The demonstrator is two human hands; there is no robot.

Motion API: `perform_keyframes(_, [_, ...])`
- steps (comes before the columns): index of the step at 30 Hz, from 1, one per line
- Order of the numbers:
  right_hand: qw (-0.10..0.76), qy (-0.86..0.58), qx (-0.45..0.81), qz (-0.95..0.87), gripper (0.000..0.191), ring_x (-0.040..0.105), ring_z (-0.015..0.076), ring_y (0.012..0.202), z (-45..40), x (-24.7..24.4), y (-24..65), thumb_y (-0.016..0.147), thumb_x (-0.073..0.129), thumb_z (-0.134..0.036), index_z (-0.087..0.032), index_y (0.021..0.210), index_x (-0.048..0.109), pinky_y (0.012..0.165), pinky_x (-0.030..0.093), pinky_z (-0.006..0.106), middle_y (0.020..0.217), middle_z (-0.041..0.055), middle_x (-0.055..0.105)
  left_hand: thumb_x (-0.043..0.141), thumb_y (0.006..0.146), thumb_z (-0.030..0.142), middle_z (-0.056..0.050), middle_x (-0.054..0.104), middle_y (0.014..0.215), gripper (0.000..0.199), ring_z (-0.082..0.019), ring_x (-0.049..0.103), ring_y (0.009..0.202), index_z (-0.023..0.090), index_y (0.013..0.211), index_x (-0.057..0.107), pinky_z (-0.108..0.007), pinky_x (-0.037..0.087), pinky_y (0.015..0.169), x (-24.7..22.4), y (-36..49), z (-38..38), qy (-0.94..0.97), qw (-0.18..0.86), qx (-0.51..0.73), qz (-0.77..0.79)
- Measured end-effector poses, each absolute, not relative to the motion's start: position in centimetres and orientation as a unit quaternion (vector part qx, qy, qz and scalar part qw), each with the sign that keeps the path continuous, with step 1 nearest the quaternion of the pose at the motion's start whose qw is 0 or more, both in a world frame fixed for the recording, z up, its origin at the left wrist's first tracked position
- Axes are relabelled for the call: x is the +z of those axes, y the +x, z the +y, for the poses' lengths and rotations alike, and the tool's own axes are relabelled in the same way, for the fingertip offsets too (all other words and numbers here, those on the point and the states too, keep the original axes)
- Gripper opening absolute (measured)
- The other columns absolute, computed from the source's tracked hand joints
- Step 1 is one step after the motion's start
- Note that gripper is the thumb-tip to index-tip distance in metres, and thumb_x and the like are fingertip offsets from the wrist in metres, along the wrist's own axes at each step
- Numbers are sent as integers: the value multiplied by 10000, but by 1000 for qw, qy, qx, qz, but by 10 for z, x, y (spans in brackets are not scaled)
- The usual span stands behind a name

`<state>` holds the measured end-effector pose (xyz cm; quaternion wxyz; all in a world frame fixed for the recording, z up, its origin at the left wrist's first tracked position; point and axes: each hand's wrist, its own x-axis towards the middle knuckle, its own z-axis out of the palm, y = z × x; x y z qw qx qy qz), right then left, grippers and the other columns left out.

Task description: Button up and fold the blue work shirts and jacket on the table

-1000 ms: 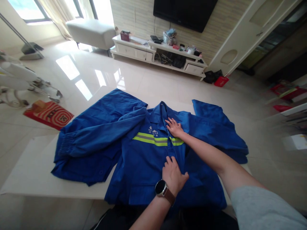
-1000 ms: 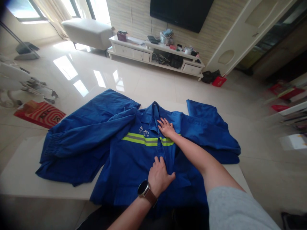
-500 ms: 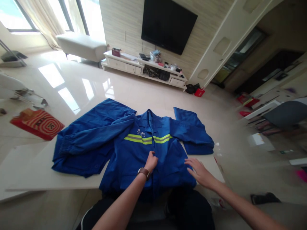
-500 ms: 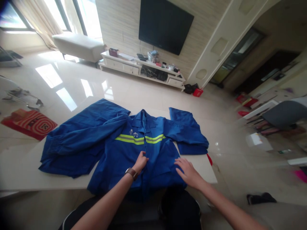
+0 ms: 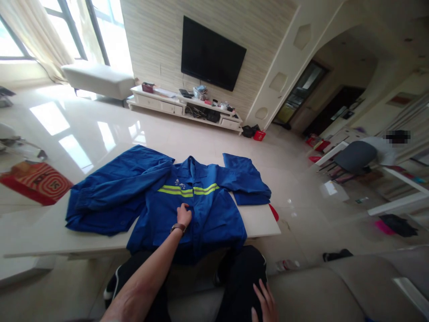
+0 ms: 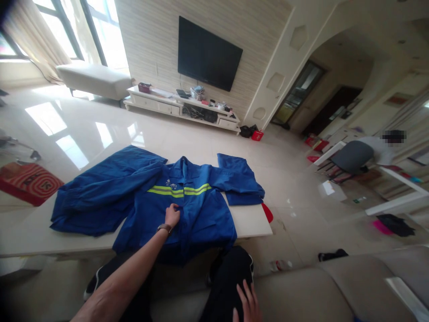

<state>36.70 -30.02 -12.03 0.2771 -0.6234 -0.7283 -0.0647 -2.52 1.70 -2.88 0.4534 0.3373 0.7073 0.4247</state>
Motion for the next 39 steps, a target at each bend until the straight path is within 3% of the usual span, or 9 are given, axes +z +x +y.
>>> perform_keyframes(4, [268, -586, -94, -759, 620, 557, 413, 1372, -295, -118, 364, 952, 527, -322, -330, 1569, 471, 937, 586, 555, 1491, 95, 599, 640, 856, 196, 11, 568, 718, 110, -155, 546, 706, 212, 798, 548, -267, 374, 703, -46, -5, -32, 440, 389, 375, 718])
perform_keyframes(7, [258, -586, -83, -763, 553, 513, 401, 1411, -293, -112, 354, 965, 531, -326, -286, 1516, 530, 982, 552, 536, 1518, 99, 573, 702, 870, 295, 8, 608, 724, 176, -147, 565, 698, 206, 791, 573, -260, 348, 659, -75, 21, -78, 507, 378, 285, 721])
perform_keyframes(11, [248, -592, -81, -763, 506, 512, 395, 1409, -290, -107, 341, 966, 525, -336, -288, 1466, 583, 1003, 526, 537, 1512, 93, 578, 676, 907, 224, -35, 688, 921, 64, -147, 631, 835, 190, 867, 641, -246, 379, 713, -104, 38, -116, 529, 340, 246, 737])
perform_keyframes(15, [260, -590, -94, -759, 486, 527, 389, 1393, -288, -109, 341, 955, 526, -332, -285, 1430, 619, 984, 532, 515, 1485, 89, 602, 610, 970, 280, -55, 722, 1009, 149, -163, 670, 885, 201, 874, 694, -260, 400, 734, -102, 37, -115, 532, 321, 231, 748])
perform_keyframes(20, [273, -572, -117, -764, 466, 571, 374, 1343, -286, -112, 350, 934, 549, -311, -266, 1386, 651, 943, 553, 473, 1445, 94, 632, 624, 959, 305, -45, 754, 1082, 141, -187, 695, 949, 237, 1044, 712, -267, 432, 755, -94, 36, -105, 478, 321, 258, 776])
perform_keyframes(25, [276, -584, -110, -756, 461, 584, 382, 1326, -287, -109, 345, 929, 536, -306, -273, 1372, 659, 956, 544, 498, 1423, 96, 645, 607, 958, 290, -58, 733, 1107, 161, -190, 688, 969, 227, 1002, 748, -271, 439, 759, -94, 37, -104, 495, 321, 264, 763])
perform_keyframes(30, [283, -588, -107, -750, 493, 589, 379, 1317, -285, -111, 341, 924, 534, -302, -303, 1406, 637, 944, 540, 494, 1420, 84, 647, 670, 904, 382, -67, 689, 1050, 190, -203, 661, 887, 214, 890, 757, -289, 416, 706, -95, 35, -94, 505, 347, 241, 753])
perform_keyframes(34, [286, -586, -114, -750, 527, 591, 380, 1312, -284, -114, 341, 924, 536, -320, -321, 1447, 605, 962, 530, 498, 1408, 84, 652, 646, 865, 367, -56, 634, 920, 195, -202, 621, 813, 194, 790, 692, -316, 464, 753, -111, 33, -99, 491, 358, 335, 720])
perform_keyframes(39, [288, -588, -111, -747, 513, 567, 390, 1339, -286, -114, 343, 928, 532, -315, -305, 1436, 608, 969, 524, 512, 1417, 95, 642, 594, 837, 493, -81, 602, 962, 300, -244, 619, 850, 204, 767, 636, -399, 512, 841, -133, 25, -119, 409, 317, 479, 709])
